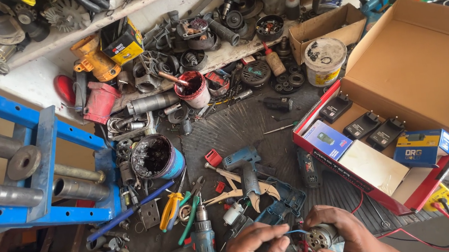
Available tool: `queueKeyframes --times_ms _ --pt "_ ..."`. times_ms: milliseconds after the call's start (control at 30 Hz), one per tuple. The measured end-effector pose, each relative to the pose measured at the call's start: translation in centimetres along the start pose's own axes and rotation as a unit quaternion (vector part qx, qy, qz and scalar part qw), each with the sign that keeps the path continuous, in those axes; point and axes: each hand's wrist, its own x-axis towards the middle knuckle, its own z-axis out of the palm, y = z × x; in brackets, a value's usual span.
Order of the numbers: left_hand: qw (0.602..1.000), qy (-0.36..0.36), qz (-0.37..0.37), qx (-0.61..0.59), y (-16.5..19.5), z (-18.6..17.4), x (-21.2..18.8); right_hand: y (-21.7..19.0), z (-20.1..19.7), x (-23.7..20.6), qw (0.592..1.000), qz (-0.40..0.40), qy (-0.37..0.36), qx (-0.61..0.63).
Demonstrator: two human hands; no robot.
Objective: The person works on a small cylindrical electrical component on a cluttered workbench. They strip wire ends with pliers, connect wires to the component, and repeatedly test the assembly by attaching a battery pack. The person adjusts the wiring and retests the connection multiple times.
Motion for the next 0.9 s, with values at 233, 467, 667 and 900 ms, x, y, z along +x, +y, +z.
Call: queueKeyframes --times_ms 233,467,667,900 --pt "0.996 0.059 0.035 0.065 1.4 -0.2 0.6 0.8 -0.2 -0.9 0.998 0.057 -0.025 0.011" --pt "0.998 0.039 0.029 0.051 2.4 -0.1 0.9 1.5 0.2 -2.1 0.999 0.045 -0.010 0.013" --pt "0.999 0.012 0.027 0.044 2.9 0.0 1.2 1.5 0.1 -2.5 0.997 0.076 -0.005 0.030" --pt "0.999 0.011 0.024 0.038 2.9 0.1 1.1 1.4 -0.1 -2.3 0.996 0.081 -0.015 0.032"
